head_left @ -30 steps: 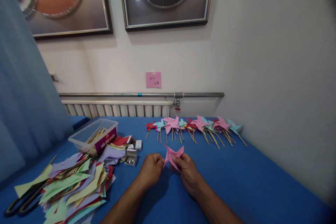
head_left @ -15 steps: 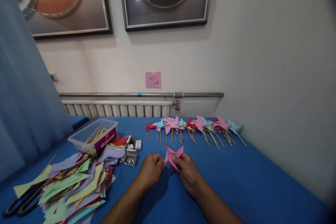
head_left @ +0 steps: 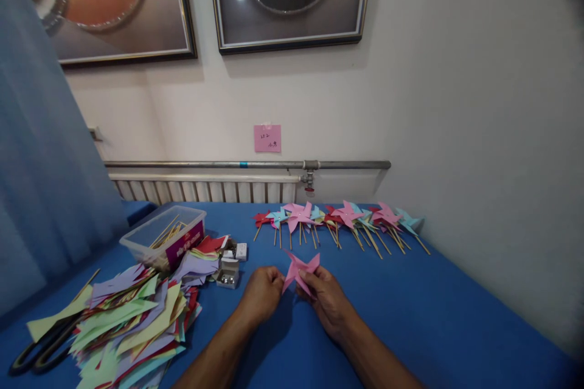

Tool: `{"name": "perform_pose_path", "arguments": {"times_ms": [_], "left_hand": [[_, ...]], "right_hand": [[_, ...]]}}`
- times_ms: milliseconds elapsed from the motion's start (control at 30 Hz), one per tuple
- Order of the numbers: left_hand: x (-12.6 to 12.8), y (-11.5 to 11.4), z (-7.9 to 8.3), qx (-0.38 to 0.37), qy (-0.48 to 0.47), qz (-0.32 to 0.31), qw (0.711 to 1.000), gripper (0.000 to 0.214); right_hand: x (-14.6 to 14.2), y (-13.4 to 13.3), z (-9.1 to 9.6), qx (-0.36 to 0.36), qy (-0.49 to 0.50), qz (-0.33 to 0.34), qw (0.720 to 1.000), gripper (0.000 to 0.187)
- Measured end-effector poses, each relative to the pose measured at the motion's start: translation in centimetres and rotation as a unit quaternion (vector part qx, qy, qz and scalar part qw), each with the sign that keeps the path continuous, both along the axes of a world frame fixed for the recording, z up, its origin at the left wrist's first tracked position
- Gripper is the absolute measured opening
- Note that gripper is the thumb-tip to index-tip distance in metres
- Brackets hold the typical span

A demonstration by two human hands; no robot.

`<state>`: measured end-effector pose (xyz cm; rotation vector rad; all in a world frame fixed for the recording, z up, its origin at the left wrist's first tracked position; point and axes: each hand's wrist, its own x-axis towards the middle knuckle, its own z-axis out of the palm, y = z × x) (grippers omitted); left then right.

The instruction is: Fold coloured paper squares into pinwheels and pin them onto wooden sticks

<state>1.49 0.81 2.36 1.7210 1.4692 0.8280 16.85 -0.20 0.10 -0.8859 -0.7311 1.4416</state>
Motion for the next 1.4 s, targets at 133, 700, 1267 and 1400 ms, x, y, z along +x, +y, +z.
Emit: {"name": "perform_pose_path", "arguments": {"times_ms": [133, 700, 1267, 1400], "left_hand": [[0.08, -0.07, 0.00, -0.009, -0.005, -0.003, 1.000, 0.025], [0.15, -0.12, -0.43, 0.014, -0.001, -0.006, 1.000, 0.024], [0.32, -0.58, -0.01, 0.043, 0.023, 0.007, 0.999, 0.022], [0.27, -0.66, -0.14, 0.054, 0.048, 0.010, 0.997, 0.022]], "right_hand": [[0.05, -0.09, 0.08, -0.012, 0.000, -0.004, 1.000, 0.034], [0.16, -0.18, 0.11, -0.007, 0.009, -0.006, 1.000, 0.030], [0.10, -0.24, 0.22, -0.012, 0.008, -0.014, 1.000, 0.029], [-0.01, -0.22, 0.30, -0.018, 0.016, -0.022, 0.999, 0.031]]}}
